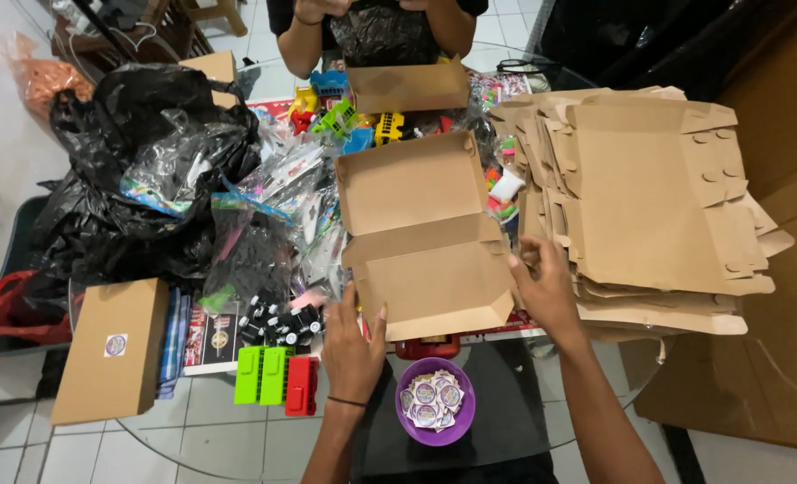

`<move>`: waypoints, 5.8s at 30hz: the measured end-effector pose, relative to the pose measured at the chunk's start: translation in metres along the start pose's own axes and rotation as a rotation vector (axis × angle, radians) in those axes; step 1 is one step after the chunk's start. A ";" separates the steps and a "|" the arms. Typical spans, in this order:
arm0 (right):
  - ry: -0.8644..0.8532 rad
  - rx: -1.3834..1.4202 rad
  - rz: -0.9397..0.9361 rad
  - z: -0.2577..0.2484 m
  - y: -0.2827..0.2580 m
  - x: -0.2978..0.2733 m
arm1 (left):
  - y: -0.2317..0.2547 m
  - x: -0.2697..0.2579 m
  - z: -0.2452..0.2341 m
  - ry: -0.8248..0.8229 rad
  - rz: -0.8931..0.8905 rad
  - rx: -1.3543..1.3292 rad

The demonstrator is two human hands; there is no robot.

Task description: Folding cardboard boxes and packing small toy buses into them at a workspace.

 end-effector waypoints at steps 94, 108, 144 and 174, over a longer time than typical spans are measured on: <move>0.198 -0.359 -0.211 0.037 -0.040 0.157 | 0.086 0.171 0.100 -0.419 -0.035 -0.793; 0.225 -0.398 -0.305 0.041 -0.052 0.148 | -0.005 0.068 -0.024 -0.216 -0.146 -0.211; -0.094 0.467 -0.042 0.020 0.029 -0.009 | -0.052 0.032 0.027 -0.178 -0.418 -0.793; -0.062 0.274 0.205 0.020 0.100 -0.029 | 0.160 -0.017 0.119 -0.538 0.558 -0.205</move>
Point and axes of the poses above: each hand's wrist, its own x-axis towards the middle knuckle, its own z-axis out of the palm, y = z × x, the point moved 8 cm from there along x, towards the middle knuckle, and after that the axes turned 3 degrees about y, right-handed, at the moved point
